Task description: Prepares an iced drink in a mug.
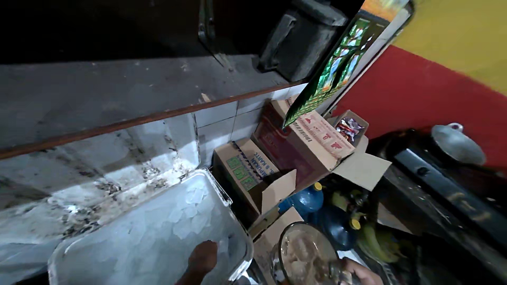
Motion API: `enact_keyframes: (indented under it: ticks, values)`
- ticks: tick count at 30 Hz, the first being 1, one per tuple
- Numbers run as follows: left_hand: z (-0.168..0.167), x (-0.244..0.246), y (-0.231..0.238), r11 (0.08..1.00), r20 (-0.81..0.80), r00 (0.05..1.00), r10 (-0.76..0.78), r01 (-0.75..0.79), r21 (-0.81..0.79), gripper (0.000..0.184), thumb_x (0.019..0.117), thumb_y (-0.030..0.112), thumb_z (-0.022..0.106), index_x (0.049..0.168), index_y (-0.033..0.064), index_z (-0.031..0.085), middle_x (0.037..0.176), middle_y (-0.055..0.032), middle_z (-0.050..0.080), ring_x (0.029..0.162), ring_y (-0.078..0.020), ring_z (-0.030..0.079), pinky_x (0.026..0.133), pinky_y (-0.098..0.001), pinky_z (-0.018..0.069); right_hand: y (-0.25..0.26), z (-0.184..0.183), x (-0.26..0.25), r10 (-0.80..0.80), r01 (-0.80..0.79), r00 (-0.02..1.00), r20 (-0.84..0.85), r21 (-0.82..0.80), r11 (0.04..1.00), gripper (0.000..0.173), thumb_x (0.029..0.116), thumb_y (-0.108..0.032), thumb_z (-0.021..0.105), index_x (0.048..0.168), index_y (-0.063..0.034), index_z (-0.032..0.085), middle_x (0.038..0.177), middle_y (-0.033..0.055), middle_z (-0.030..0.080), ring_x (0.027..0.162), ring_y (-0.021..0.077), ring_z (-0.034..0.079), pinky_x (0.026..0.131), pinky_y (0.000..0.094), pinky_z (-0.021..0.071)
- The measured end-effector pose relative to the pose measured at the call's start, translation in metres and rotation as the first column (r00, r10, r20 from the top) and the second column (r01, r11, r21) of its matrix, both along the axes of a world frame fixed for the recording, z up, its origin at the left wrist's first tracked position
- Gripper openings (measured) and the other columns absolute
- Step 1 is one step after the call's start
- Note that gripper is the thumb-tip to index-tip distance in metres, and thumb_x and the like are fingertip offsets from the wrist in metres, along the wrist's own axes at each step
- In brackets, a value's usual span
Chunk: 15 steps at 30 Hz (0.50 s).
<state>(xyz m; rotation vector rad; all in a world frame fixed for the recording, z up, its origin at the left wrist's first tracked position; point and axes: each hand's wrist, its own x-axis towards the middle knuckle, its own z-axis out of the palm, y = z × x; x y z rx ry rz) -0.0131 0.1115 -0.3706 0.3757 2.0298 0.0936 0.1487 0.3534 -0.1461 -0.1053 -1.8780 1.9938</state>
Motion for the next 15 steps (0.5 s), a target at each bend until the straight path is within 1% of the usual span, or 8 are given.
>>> enact_keyframes:
  ticks: [2, 3, 4, 6, 8, 9, 12, 15]
  values:
    - [-0.011, -0.001, -0.014, 0.999, 0.022, 0.999, -0.024, 0.023, 0.046, 0.037, 0.1025, 0.021, 0.054, 0.132, 0.0007, 0.063, 0.139, -0.0233, 0.060, 0.131, -0.0404, 0.057, 0.105, -0.0596, 0.0474, 0.002, 0.000, 0.004, -0.011, 0.011, 1.000, 0.014, 0.012, 1.000, 0.006, 0.0912, -0.024, 0.072, 0.089, -0.0281, 0.076, 0.080, -0.0201, 0.068, 0.072, -0.0096, 0.060, 0.067, 0.0115, 0.0489]
    - [-0.010, 0.000, -0.024, 0.996, 0.021, 0.999, -0.042, 0.040, 0.076, 0.036, 0.1029, 0.020, 0.053, 0.133, 0.0021, 0.062, 0.138, -0.0236, 0.061, 0.131, -0.0407, 0.057, 0.106, -0.0594, 0.0466, 0.004, 0.000, 0.005, -0.010, 0.009, 1.000, 0.020, 0.013, 1.000, 0.006, 0.0913, -0.025, 0.072, 0.090, -0.0285, 0.077, 0.080, -0.0199, 0.069, 0.073, -0.0095, 0.061, 0.067, 0.0117, 0.0495]
    - [-0.005, 0.004, -0.031, 0.994, 0.012, 0.999, -0.051, 0.049, 0.096, 0.036, 0.1034, 0.018, 0.052, 0.135, 0.0033, 0.061, 0.137, -0.0242, 0.061, 0.131, -0.0414, 0.057, 0.106, -0.0593, 0.0464, 0.005, 0.000, 0.004, -0.007, 0.007, 1.000, 0.023, 0.012, 1.000, 0.005, 0.0909, -0.025, 0.073, 0.090, -0.0283, 0.077, 0.080, -0.0197, 0.069, 0.072, -0.0096, 0.061, 0.067, 0.0115, 0.0491]
    - [0.006, 0.013, -0.039, 0.993, -0.019, 1.000, -0.016, 0.018, 0.118, 0.036, 0.1030, 0.016, 0.053, 0.136, 0.0052, 0.060, 0.133, -0.0249, 0.063, 0.128, -0.0425, 0.059, 0.104, -0.0602, 0.0477, 0.005, 0.000, 0.002, 0.003, -0.004, 1.000, 0.023, 0.021, 1.000, 0.006, 0.0909, -0.025, 0.072, 0.089, -0.0284, 0.077, 0.079, -0.0205, 0.069, 0.072, -0.0102, 0.061, 0.067, 0.0108, 0.0491]
    - [0.007, 0.023, -0.046, 0.987, -0.061, 0.997, 0.044, -0.034, 0.156, 0.033, 0.1013, 0.014, 0.055, 0.131, 0.0042, 0.064, 0.126, -0.0253, 0.067, 0.122, -0.0431, 0.063, 0.100, -0.0603, 0.0502, 0.005, 0.001, 0.001, 0.007, -0.008, 1.000, 0.025, 0.026, 1.000, 0.006, 0.0909, -0.026, 0.072, 0.087, -0.0284, 0.076, 0.078, -0.0208, 0.068, 0.072, -0.0102, 0.060, 0.068, 0.0109, 0.0489]
    - [0.007, 0.027, -0.049, 0.980, -0.072, 0.995, 0.067, -0.052, 0.190, 0.029, 0.1013, 0.012, 0.054, 0.127, 0.0023, 0.065, 0.122, -0.0260, 0.068, 0.119, -0.0436, 0.065, 0.098, -0.0609, 0.0512, 0.005, 0.000, -0.001, 0.010, -0.011, 1.000, 0.023, 0.020, 1.000, 0.006, 0.0908, -0.025, 0.072, 0.087, -0.0280, 0.076, 0.078, -0.0202, 0.068, 0.072, -0.0100, 0.060, 0.067, 0.0112, 0.0493]
    - [0.006, 0.031, -0.059, 0.966, -0.047, 0.996, 0.070, -0.056, 0.253, 0.027, 0.1040, 0.010, 0.050, 0.123, -0.0017, 0.066, 0.119, -0.0263, 0.069, 0.117, -0.0441, 0.065, 0.099, -0.0605, 0.0503, 0.005, -0.003, -0.004, 0.040, -0.040, 0.999, 0.017, 0.005, 0.999, 0.007, 0.0908, -0.022, 0.072, 0.087, -0.0265, 0.076, 0.077, -0.0193, 0.068, 0.070, -0.0102, 0.060, 0.065, 0.0105, 0.0486]
    - [0.007, 0.031, -0.068, 0.952, -0.042, 0.995, 0.089, -0.072, 0.299, 0.028, 0.1067, 0.012, 0.046, 0.120, -0.0036, 0.066, 0.115, -0.0268, 0.069, 0.114, -0.0441, 0.066, 0.099, -0.0599, 0.0493, 0.004, -0.007, -0.009, 0.046, -0.046, 0.999, 0.017, 0.022, 0.999, 0.009, 0.0891, -0.019, 0.072, 0.082, -0.0251, 0.073, 0.072, -0.0190, 0.065, 0.066, -0.0105, 0.057, 0.062, 0.0096, 0.0460]
